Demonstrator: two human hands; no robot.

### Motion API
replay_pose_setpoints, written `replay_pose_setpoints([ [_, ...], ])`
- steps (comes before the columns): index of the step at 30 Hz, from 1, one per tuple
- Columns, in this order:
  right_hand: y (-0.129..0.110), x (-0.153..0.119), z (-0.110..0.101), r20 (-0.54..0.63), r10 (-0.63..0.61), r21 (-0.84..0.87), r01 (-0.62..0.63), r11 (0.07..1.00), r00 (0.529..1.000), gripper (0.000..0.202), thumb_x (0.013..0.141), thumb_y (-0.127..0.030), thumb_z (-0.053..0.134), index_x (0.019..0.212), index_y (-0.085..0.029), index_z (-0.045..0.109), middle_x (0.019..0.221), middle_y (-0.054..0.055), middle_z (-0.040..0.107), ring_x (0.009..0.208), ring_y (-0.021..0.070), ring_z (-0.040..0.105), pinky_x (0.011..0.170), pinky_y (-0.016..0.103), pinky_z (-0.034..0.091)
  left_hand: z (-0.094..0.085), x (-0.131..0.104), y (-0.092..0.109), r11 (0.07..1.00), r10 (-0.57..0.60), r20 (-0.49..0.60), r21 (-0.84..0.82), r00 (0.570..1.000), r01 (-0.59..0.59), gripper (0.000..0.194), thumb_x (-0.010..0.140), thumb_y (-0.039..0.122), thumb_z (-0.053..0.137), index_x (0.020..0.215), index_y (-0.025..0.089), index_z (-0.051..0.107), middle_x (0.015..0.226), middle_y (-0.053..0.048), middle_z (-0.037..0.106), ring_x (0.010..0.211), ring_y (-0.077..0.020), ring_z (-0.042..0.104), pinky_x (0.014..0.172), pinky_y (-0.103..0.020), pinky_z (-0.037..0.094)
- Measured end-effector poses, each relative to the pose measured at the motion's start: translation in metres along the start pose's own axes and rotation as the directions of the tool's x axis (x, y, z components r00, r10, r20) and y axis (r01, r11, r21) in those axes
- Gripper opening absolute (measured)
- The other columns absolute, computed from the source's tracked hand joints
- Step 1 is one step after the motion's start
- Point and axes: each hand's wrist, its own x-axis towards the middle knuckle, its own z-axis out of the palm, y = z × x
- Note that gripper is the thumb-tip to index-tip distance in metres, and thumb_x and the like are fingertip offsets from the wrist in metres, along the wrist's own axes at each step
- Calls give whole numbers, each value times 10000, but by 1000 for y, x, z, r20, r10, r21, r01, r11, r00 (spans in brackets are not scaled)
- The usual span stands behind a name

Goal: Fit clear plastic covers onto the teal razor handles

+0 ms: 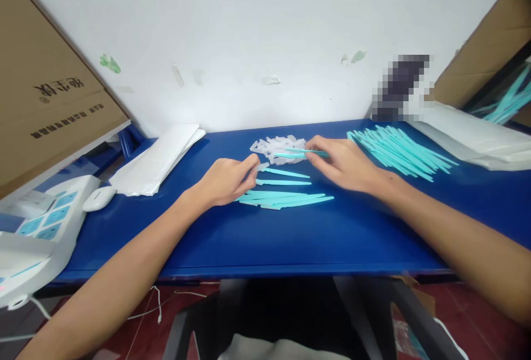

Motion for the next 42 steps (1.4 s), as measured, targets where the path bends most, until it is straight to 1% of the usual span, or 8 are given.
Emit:
replay_pose_setpoints([
  [3,-3,-2,-2,0,-30,1,30,1000,1000,311,1025,-369,413,1070,-169,647,922,94,758,732,223,674,661,325,417,-3,0,-5,998,60,5,-13,998,-60,138,1012,258,345,933,220,452,565,51,509,454,-142,455,501,-259,290],
  [11,-11,-3,-9,-12,-99,-10,98,995,995,261,1024,-346,447,1060,-194,656,910,62,767,706,200,679,653,322,440,-6,2,-2,988,149,-149,-20,978,-154,189,1060,276,368,923,213,482,621,44,542,497,-117,471,516,-232,328],
  [18,-13,-3,-7,-18,-120,-15,120,993,993,222,1018,-316,471,1050,-200,657,905,48,766,661,181,657,638,314,442,-6,1,-1,988,149,-188,-17,971,-155,190,1065,273,400,949,201,531,662,35,557,529,-116,474,539,-241,335],
  [25,-26,0,-3,8,-145,-1,145,989,989,230,1035,-298,444,1057,-185,643,878,56,755,619,168,627,621,303,428,10,9,15,936,3,-257,-340,966,-93,210,1068,344,463,940,197,542,637,51,554,541,-103,487,583,-228,386],
  [29,-19,0,1,72,-82,-50,85,995,994,265,1045,-332,434,1083,-184,650,911,61,761,695,194,666,656,311,442,8,6,0,974,-2,-226,-221,974,-50,210,1064,330,464,1032,185,613,674,31,610,565,-116,531,591,-244,380],
  [34,-21,-2,18,157,-9,-207,41,977,988,281,1035,-303,453,1082,-173,698,986,107,774,822,252,700,677,336,455,5,0,-28,971,116,-244,-178,963,-162,247,1045,306,501,986,179,705,796,-26,721,656,-129,608,630,-251,428],
  [38,-36,0,33,162,-38,-211,72,975,986,289,1030,-241,452,1055,-143,722,999,145,755,910,273,685,719,354,487,12,1,-32,966,26,-400,-225,916,-126,204,938,302,605,833,177,728,576,22,577,505,-105,471,541,-252,378],
  [42,-43,1,34,188,-60,-156,90,984,980,336,1042,-281,431,1065,-121,725,1060,159,735,913,270,685,709,361,490,17,4,-31,974,-99,-373,-224,922,14,257,895,296,545,729,169,695,564,13,547,517,-115,449,590,-280,378],
])
